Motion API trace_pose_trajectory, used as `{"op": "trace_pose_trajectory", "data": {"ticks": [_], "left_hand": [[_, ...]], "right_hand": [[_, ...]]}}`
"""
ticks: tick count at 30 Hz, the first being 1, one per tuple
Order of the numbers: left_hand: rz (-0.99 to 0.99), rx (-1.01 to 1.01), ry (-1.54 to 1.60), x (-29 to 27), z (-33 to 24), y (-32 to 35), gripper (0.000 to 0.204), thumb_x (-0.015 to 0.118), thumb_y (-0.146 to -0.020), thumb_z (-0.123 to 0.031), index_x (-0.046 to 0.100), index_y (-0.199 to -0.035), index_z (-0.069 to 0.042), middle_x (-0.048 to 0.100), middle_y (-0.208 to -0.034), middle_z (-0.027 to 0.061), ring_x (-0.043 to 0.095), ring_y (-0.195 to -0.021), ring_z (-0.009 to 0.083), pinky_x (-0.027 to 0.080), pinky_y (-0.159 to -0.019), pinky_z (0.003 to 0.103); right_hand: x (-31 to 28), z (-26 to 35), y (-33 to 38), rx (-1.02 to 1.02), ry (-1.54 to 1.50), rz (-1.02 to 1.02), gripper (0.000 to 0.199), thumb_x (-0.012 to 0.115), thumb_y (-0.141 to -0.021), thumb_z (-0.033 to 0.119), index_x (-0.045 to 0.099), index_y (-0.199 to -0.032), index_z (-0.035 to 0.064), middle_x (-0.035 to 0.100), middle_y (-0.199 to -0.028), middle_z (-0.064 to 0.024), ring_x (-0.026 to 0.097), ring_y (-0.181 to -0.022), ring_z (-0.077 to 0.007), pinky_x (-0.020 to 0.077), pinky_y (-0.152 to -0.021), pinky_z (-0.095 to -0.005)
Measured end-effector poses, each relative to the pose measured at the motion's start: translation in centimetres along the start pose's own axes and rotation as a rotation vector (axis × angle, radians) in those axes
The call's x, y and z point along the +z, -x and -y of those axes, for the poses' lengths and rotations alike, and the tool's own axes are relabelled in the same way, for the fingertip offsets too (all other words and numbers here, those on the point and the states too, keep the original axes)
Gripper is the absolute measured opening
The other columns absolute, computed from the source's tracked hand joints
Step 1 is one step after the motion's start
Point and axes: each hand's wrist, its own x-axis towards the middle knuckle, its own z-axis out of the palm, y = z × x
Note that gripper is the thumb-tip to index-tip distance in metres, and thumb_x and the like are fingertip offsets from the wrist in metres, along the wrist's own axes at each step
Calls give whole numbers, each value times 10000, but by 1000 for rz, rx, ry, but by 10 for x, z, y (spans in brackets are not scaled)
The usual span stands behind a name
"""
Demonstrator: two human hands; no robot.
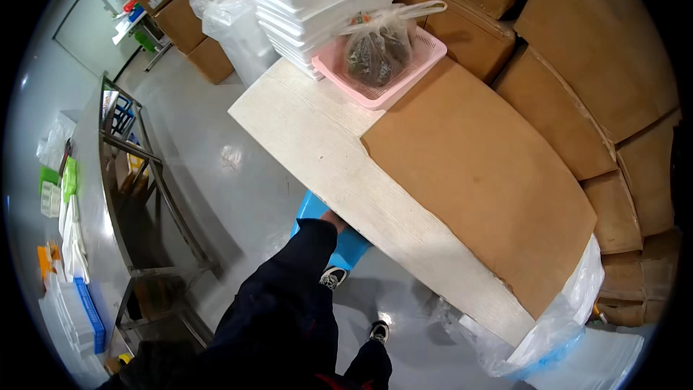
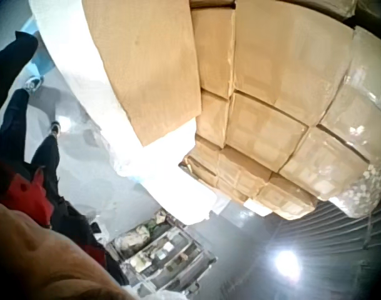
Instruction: The person assembles small green leaf-patterned booklets by inserting white paper inserts into them. They work at a stainless steel table, picking up booklets and inserts from nearby baskets and trays, inserting the papers, and stacking the finished units.
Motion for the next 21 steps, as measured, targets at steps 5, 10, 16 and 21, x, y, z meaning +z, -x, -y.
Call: {"op": "trace_pose_trajectory", "data": {"ticks": [5,10,16,21], "left_hand": [[64,36,-29,-5,-36,-109,556,641,-1083,-456,681,-1451,-41,737,-1394,213,675,-1327,381,518,-1128,459],[111,14,-73,-9,-40,-141,536,642,-1079,-465,696,-1424,-58,740,-1387,199,679,-1323,370,520,-1124,467],[157,206,-63,5,-28,-63,513,642,-1074,-475,713,-1392,-79,743,-1378,183,683,-1318,356,522,-1120,477],[1066,393,-277,5,-4,151,495,642,-1070,-484,728,-1365,-96,746,-1370,169,686,-1313,345,524,-1116,486]], "right_hand": [[78,55,27,-2,-80,-23,378,704,-1045,238,511,-1360,162,667,-1075,-139,661,-939,-327,524,-892,-459],[147,75,55,19,-154,-13,306,683,-1035,233,487,-1260,162,616,-1003,-124,616,-872,-315,490,-833,-451],[264,66,105,-87,-385,-6,240,658,-1024,226,458,-1139,162,556,-916,-106,562,-791,-301,450,-762,-440],[378,21,158,-132,-856,-122,213,637,-1014,220,433,-1038,162,506,-844,-91,518,-724,-289,417,-703,-431]]}}
